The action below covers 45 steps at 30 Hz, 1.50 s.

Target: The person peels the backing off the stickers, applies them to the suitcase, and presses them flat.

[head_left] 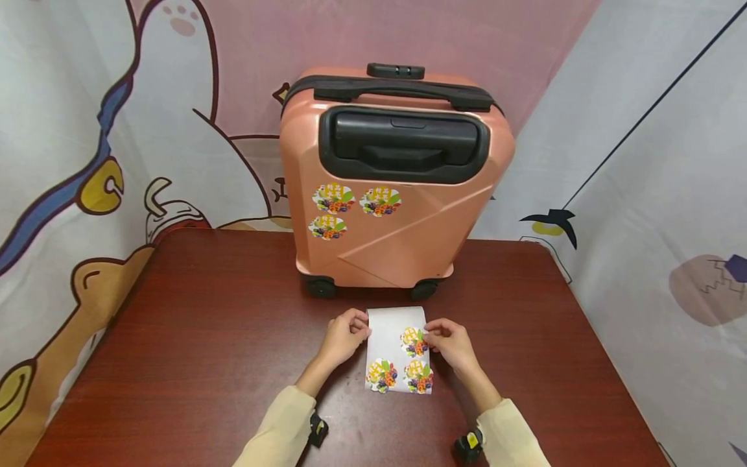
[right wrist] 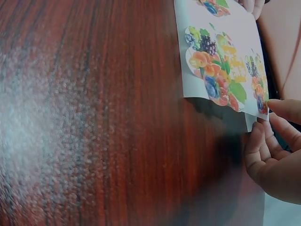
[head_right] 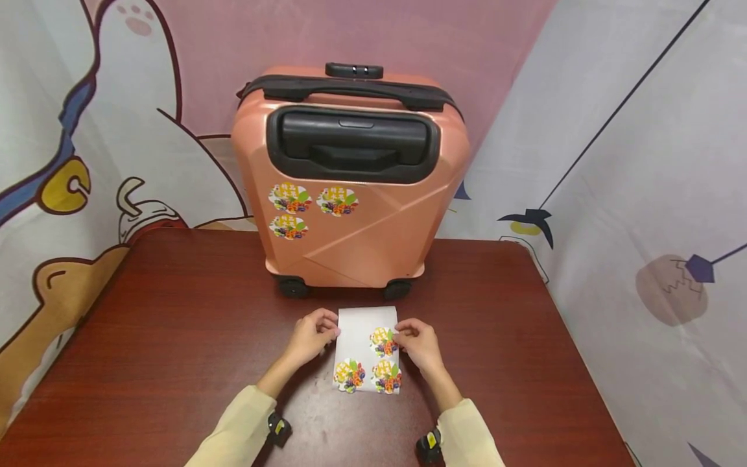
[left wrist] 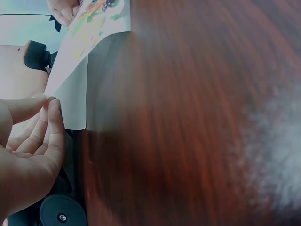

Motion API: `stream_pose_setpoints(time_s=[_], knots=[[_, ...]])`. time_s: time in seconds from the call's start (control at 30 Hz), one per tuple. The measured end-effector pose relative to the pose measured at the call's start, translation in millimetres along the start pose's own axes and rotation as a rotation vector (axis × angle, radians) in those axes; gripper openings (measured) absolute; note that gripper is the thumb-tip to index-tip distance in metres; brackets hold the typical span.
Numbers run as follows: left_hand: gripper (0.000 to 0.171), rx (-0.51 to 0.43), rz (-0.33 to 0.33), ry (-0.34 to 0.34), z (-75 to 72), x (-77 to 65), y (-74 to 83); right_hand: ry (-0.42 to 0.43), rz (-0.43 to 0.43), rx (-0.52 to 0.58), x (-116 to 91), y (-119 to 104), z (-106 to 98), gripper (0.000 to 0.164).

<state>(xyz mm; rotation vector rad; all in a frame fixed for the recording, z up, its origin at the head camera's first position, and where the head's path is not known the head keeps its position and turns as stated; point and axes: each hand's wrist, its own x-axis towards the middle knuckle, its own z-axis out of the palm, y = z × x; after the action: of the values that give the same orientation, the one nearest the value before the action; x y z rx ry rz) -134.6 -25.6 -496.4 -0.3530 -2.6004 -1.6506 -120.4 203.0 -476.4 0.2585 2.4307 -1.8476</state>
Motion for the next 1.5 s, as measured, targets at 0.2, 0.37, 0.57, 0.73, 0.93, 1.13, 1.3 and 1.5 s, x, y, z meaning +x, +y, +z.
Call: stream_pose_setpoints(time_s=[0.2,0.37,0.57,0.73,0.93,1.13,1.3,1.5], knots=[[0.018,-0.034,-0.003,0.031,-2.4,1.3,6.3,0.012,-0.068,-0.058,7.7,10.0,-0.1,0.016],[0.018,-0.051,0.032,0.038,-5.6,2.6,12.7,0.035,-0.167,-0.137,6.5,4.3,-1.7,0.014],[0.012,-0.052,0.074,0.047,-8.2,4.3,18.8,0.055,-0.210,-0.212,6.0,-1.2,-2.7,0.013],[0.010,-0.049,0.082,0.042,-8.8,4.6,21.7,0.069,-0.221,-0.241,4.3,-4.2,-3.2,0.013],[0.009,-0.061,0.073,0.024,-8.5,3.8,24.3,0.102,-0.239,-0.244,1.9,-6.0,-2.7,0.014],[0.010,-0.043,0.059,0.017,-7.4,3.3,24.9,0.145,-0.231,-0.234,-0.3,-6.4,-1.4,0.013],[0.007,-0.036,0.084,0.023,-5.6,3.6,23.4,0.182,-0.240,-0.234,-1.4,-5.9,-0.4,0.011],[0.006,-0.032,0.082,0.028,-4.2,3.5,22.5,0.202,-0.264,-0.259,-2.9,-4.3,0.3,0.008]])
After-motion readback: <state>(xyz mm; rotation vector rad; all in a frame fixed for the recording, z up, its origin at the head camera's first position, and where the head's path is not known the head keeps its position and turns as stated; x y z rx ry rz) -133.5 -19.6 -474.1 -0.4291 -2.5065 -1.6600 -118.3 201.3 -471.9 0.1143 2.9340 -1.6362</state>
